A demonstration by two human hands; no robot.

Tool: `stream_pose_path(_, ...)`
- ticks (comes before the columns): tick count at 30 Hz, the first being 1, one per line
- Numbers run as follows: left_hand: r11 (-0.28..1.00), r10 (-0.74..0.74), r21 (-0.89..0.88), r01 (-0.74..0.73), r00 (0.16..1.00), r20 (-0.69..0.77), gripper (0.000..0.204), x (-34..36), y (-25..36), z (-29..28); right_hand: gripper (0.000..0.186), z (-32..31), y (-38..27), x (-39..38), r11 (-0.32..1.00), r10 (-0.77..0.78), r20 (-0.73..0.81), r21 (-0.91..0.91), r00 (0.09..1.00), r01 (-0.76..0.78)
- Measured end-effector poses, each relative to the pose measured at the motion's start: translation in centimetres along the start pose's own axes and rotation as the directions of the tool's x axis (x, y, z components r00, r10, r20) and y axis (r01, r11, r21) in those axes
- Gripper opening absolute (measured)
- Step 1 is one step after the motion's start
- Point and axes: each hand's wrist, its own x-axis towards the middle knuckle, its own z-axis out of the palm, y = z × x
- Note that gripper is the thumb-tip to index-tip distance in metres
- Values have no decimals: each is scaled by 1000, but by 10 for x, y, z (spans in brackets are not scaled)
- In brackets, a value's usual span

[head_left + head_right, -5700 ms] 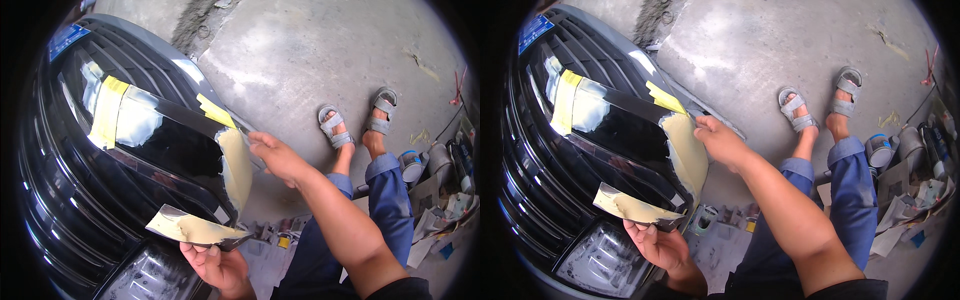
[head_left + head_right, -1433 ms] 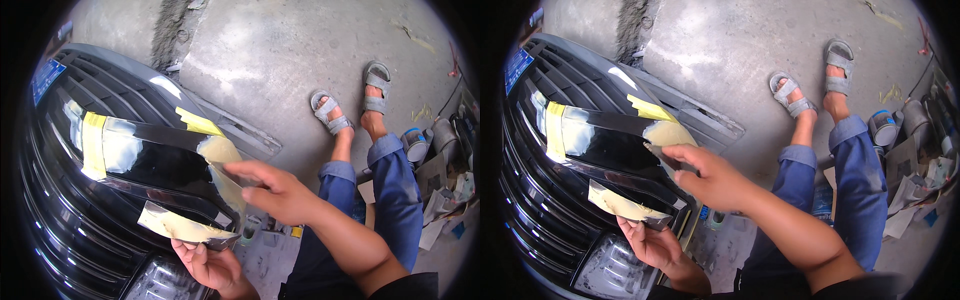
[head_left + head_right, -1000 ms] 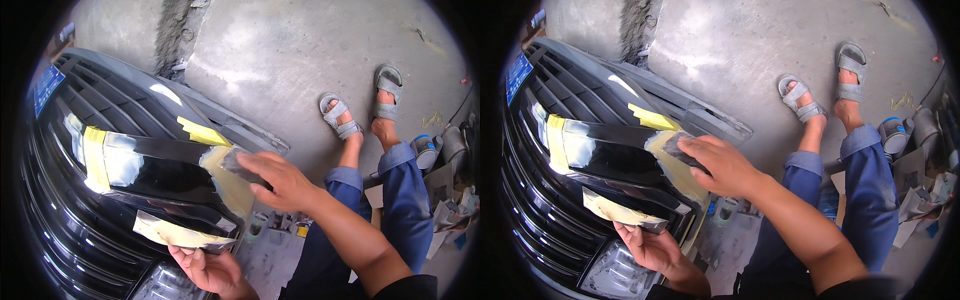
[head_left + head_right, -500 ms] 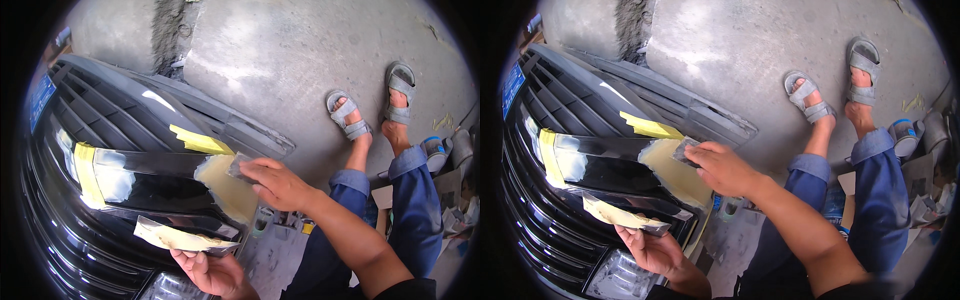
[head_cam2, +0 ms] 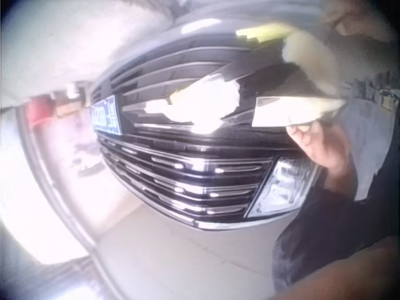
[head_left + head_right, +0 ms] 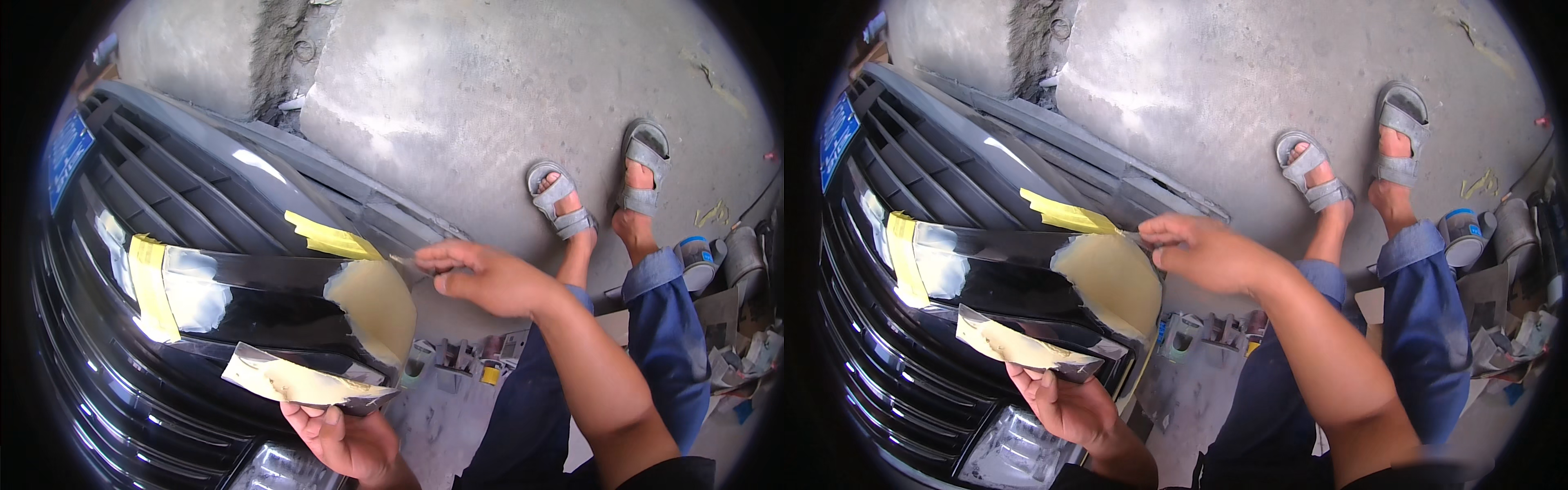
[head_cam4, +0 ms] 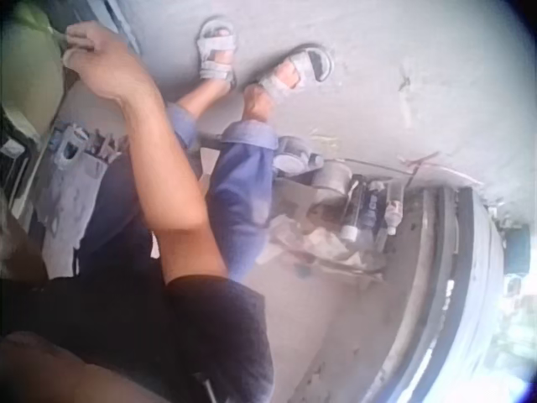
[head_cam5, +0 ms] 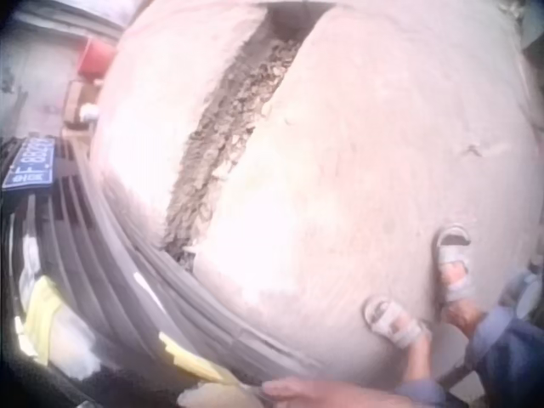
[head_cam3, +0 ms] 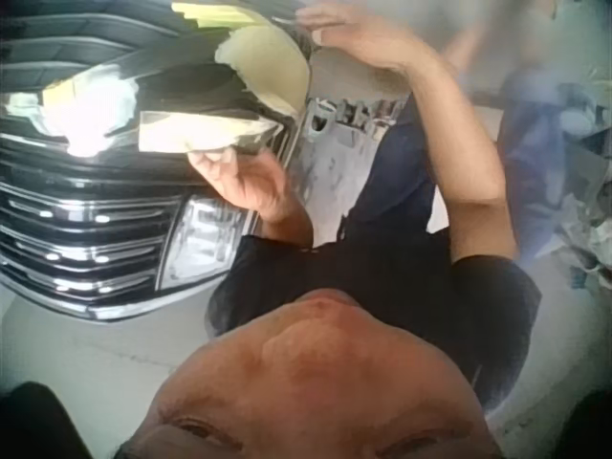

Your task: The person applies beige body filler to a black car bumper using a putty knife and a smaller scraper. They spread the filler over a taped-off area, smoothing it out in repeated passes.

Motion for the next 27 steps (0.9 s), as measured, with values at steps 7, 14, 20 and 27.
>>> stream_pose_path(7,1000,-30,-7,30,999,-16,74,4,2,-5,42,-16,-31,52,938,282,167,-252,945,-236)
stream_pose_path(14,999,-34,29,35,998,-57,77,8,2,-6,43,-1,-64,54,887,410,149,-296,900,-355)
stream_pose_path(20,998,-48,29,50,997,-56,76,9,6,-4,37,12,-77,55,913,253,176,-369,951,-175)
stream_pose_path(27,995,-104,-13,103,994,-40,73,7,12,-11,38,14,-85,-4,993,-100,76,-49,992,104)
